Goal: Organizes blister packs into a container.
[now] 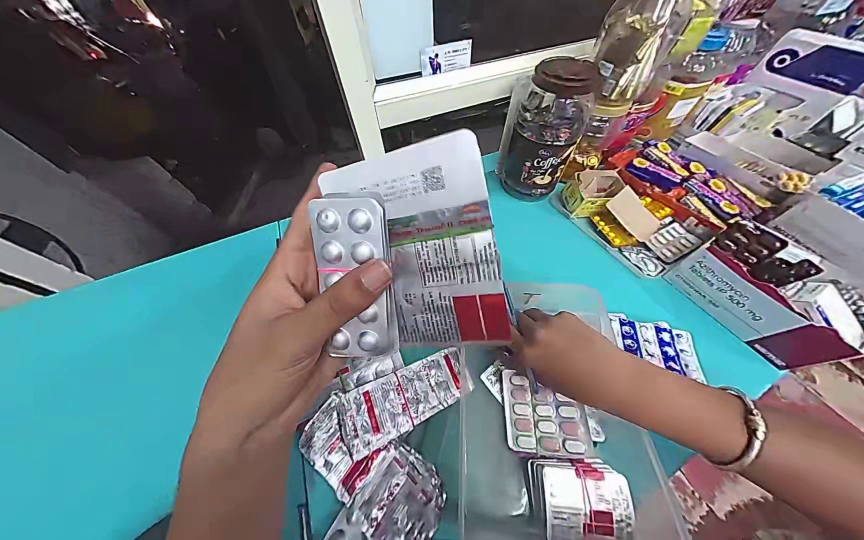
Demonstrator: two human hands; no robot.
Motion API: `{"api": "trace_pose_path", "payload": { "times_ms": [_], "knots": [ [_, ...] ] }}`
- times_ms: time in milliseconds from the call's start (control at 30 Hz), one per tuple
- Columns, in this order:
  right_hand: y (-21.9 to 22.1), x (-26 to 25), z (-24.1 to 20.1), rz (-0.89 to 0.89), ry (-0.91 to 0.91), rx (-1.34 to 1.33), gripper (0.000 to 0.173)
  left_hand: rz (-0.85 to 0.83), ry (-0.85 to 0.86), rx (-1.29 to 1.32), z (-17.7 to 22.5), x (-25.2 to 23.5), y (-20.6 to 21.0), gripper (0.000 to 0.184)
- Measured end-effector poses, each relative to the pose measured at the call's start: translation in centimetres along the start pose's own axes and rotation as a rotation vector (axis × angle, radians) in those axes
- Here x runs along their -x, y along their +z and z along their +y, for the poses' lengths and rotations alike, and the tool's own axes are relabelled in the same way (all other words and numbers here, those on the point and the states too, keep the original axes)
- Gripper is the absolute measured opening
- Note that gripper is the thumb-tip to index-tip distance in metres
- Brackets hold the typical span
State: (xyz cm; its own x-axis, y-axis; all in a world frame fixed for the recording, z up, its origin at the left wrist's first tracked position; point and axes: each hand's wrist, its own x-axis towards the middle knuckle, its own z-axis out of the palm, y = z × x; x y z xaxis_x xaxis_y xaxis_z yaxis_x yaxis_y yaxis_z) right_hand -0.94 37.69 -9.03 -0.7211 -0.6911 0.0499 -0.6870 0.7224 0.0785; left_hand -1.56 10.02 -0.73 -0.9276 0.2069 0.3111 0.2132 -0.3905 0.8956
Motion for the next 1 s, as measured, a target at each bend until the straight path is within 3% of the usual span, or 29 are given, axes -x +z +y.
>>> {"api": "trace_pose_path", "payload": {
  "times_ms": [67,133,267,400,500,600,700,800,1000],
  "knots": [
    [0.0,-0.3,0.1,0.01,-0.017,0.066,0.029,0.006,-0.007,0.11,-0.4,0.0,0.1,0.033],
    [-0.5,-0.3,0.2,-0.046,-0.001,0.062,0.031,-0.057,-0.017,0.184,-0.8,0.0,-0.1,0.025],
    [-1.5,0.7,1.6,0.233,-0.059,-0.027,0.02,-0.162,-0.079,0.234,-1.3,-0.1,0.2,0.026],
    [-6.4,3.7,2.9,0.449,0.122,-0.343,0.034,-0.242,-0.136,0.246,-2.4,-0.4,0.2,0.028],
    [-8.3,3.0,2.9,0.581,0.281,-0.72,0.04,-0.335,-0.156,0.216,-3.3,-0.6,0.6,0.03],
    [-8.3,0.6,1.0,0.618,0.193,-0.877,0.043,-0.404,-0.168,0.149,-4.4,-0.5,1.4,0.031],
    [-8.4,-0.5,0.5,0.583,0.093,-0.819,0.048,-0.388,-0.171,0.085,-4.5,-0.7,1.4,0.029],
    [-8.7,0.7,2.0,0.54,0.13,-0.707,0.044,-0.252,-0.144,0.026,-3.3,-0.8,0.2,0.026],
    [-3.7,1.4,2.0,0.324,-0.019,-0.134,0.037,-0.095,-0.003,0.057,-1.1,-1.2,-2.8,0.024]
  ]
}}
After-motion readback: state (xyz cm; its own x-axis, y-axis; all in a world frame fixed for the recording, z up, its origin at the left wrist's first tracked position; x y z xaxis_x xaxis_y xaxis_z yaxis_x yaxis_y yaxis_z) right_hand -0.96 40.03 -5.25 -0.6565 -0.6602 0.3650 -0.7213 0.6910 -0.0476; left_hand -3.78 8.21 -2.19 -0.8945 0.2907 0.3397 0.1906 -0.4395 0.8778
